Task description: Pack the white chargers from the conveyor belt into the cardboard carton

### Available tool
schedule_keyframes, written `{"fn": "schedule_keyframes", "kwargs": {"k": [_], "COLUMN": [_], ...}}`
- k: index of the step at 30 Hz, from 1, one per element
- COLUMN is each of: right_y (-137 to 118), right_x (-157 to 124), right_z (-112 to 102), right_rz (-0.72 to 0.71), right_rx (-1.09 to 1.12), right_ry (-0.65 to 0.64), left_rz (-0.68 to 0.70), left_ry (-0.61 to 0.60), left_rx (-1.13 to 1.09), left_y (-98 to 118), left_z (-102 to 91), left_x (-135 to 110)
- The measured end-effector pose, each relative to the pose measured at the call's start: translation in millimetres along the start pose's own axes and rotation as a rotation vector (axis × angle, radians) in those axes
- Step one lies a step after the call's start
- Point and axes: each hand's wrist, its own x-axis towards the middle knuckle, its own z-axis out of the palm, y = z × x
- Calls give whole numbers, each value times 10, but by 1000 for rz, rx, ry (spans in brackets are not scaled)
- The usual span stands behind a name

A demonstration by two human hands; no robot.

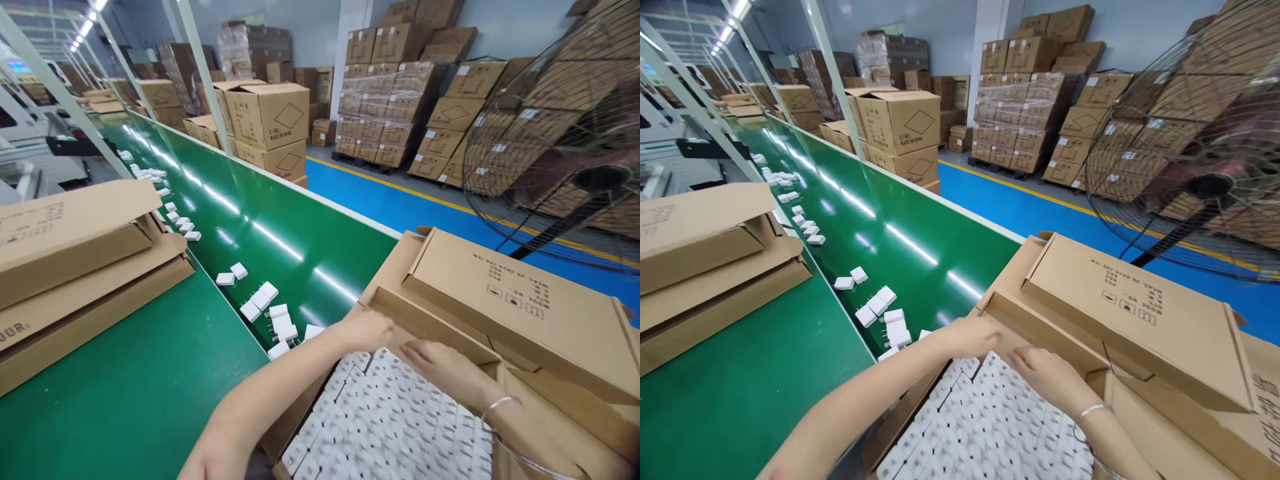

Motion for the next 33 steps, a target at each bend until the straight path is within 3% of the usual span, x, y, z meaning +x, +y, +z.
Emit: {"fn": "schedule_keyframes", "kwargs": {"k": [3, 5, 9, 12, 15, 19, 22, 25, 27, 30, 33], "right_y": [-250, -521, -1139, -1436, -1524, -1420, -1240, -1040, -931, -828, -807], "right_x": [84, 193, 509, 771, 960, 950, 662, 192, -123, -453, -580], "right_z": [-24, 17, 291, 561, 719, 633, 475, 451, 541, 740, 877], "right_rz": [-49, -119, -257, -242, -190, -154, -185, -258, -339, -322, -316], "right_rx": [-81, -124, -215, -287, -318, -288, -201, -52, 155, 417, 426], "right_ry": [105, 142, 123, 77, 69, 145, 226, 299, 418, 556, 577], "left_rz": [-182, -326, -462, -443, -410, -403, -377, -215, 34, 367, 424], "left_ry": [176, 205, 151, 132, 148, 218, 285, 434, 597, 746, 811], "left_rx": [94, 165, 251, 257, 232, 171, 109, -51, -229, -396, -438], "left_y": [-383, -669, -1032, -1075, -1020, -927, -867, -786, -704, -549, -420], "left_z": [-257, -322, -137, 76, 209, 285, 302, 336, 388, 495, 594], "left_x": [-433, -713, -1076, -1155, -1125, -1036, -1086, -1304, -1483, -1677, -1734]}}
